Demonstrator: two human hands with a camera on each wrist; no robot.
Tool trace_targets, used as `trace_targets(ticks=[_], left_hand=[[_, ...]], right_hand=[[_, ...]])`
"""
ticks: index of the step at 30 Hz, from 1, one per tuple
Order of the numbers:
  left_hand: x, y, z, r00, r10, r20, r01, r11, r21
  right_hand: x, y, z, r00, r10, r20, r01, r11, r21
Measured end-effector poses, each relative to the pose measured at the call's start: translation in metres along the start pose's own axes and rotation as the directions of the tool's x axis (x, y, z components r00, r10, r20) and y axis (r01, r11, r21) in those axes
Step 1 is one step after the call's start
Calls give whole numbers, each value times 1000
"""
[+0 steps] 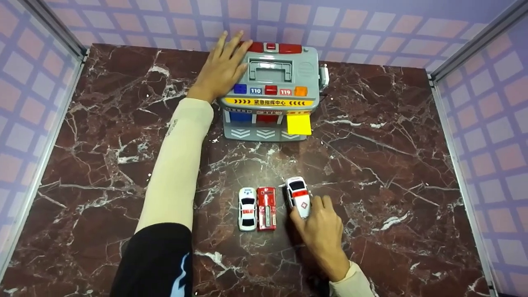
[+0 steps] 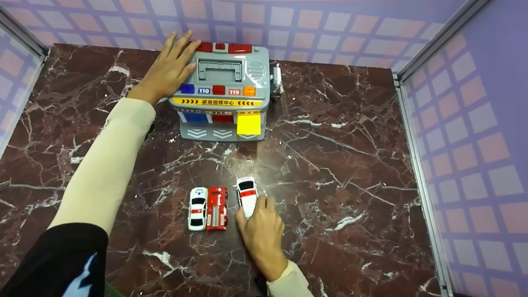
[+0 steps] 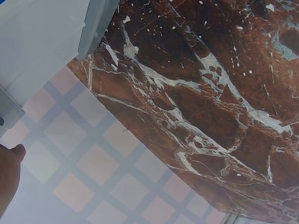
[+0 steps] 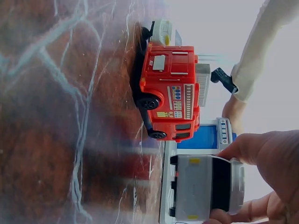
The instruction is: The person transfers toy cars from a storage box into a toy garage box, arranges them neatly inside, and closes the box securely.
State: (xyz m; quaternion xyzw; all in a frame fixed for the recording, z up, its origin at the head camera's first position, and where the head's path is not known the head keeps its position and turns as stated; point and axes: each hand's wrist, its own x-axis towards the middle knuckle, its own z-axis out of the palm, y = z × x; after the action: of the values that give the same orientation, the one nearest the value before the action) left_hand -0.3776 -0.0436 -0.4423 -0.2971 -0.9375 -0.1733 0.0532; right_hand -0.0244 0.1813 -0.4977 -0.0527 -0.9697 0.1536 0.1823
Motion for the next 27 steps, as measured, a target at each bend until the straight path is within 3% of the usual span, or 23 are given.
trace_targets(ticks=[16,27], left_hand=[[-3,-3,1,1000,5,-19,-5,1000,10],[-1,1,-1,1000,-3,2,3,1000,-4]], right_hand=[[22,-2,5,999,1,-43,-3,1000,-30],[42,0,13,998,6,-62,-8,999,-35]])
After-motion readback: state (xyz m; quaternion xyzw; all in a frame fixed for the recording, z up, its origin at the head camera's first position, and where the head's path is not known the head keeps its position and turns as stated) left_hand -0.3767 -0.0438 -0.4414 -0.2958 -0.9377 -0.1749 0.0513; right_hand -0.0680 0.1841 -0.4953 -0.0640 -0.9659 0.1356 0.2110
